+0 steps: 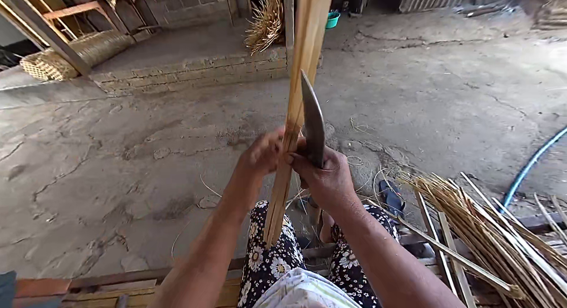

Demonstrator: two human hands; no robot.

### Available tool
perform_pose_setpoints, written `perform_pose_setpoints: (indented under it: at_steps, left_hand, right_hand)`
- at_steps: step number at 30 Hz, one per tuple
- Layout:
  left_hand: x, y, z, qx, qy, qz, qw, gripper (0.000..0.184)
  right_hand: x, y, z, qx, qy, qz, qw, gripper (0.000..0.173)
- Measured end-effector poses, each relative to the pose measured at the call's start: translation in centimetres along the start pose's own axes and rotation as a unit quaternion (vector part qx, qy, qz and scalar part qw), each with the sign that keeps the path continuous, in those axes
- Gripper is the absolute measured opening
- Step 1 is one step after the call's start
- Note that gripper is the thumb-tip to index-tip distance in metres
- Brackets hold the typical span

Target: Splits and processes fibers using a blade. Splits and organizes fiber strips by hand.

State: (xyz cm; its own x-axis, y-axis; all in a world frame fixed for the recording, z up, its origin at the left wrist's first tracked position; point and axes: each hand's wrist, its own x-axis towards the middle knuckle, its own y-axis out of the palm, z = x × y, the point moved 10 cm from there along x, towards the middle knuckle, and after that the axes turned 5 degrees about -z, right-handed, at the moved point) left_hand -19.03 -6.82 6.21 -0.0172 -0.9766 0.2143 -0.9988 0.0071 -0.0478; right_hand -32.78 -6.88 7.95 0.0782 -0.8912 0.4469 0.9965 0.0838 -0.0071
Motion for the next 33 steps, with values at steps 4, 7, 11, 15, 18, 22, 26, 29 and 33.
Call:
perform_pose_setpoints:
  at_steps: [4, 7, 11, 15, 18, 22, 26, 29, 33]
  left_hand:
    - [-2.0, 0.9, 2.7, -0.032, -0.052, 0.011, 0.998, 0.017]
    - [-1.8, 0.9, 2.2, -0.054, -0.045, 0.006, 0.998, 0.011]
    - [-1.2, 0.8, 1.6, -0.068, -0.048, 0.02, 0.996, 0.011]
    - [-1.1, 0.6, 1.3, -0.071, -0.055, 0.001, 0.996, 0.007]
    - [-1.2, 0.7, 1.9, 0.02, -0.047, 0.011, 0.999, 0.011]
    - [-0.7, -2.5, 1.6, 0.332, -0.019, -0.044, 0.942, 0.026]
    - [-0.4, -4.6, 2.4, 0.493, -0.049, -0.051, 0.867, 0.029]
    - [-1.0, -3.5, 3.2, 0.567, -0.067, -0.005, 0.821, 0.032]
    - [-2.1, -1.9, 5.2, 0.642, -0.082, 0.056, 0.76, 0.037]
  right_hand:
    - [0.2, -2.3, -0.5, 0.009, 0.036, -0.035, 0.999, 0.009]
    - [0.4, -2.7, -0.1, -0.012, 0.021, -0.041, 0.999, 0.006]
    - [0.5, -3.4, 0.2, -0.022, 0.018, -0.057, 0.998, 0.003]
    - [0.3, -3.8, -0.3, -0.005, 0.032, -0.072, 0.997, 0.004]
    - [0.0, -3.3, -1.6, -0.111, 0.102, 0.002, 0.989, 0.012]
    - [-1.9, -3.0, -4.5, -0.344, 0.135, 0.171, 0.913, 0.036]
    - [-4.2, -3.0, -7.2, -0.517, 0.148, 0.238, 0.809, 0.039]
    - [-5.1, -2.5, -8.6, -0.557, 0.165, 0.259, 0.772, 0.039]
    - [-5.8, -1.2, -10.4, -0.567, 0.183, 0.274, 0.755, 0.038]
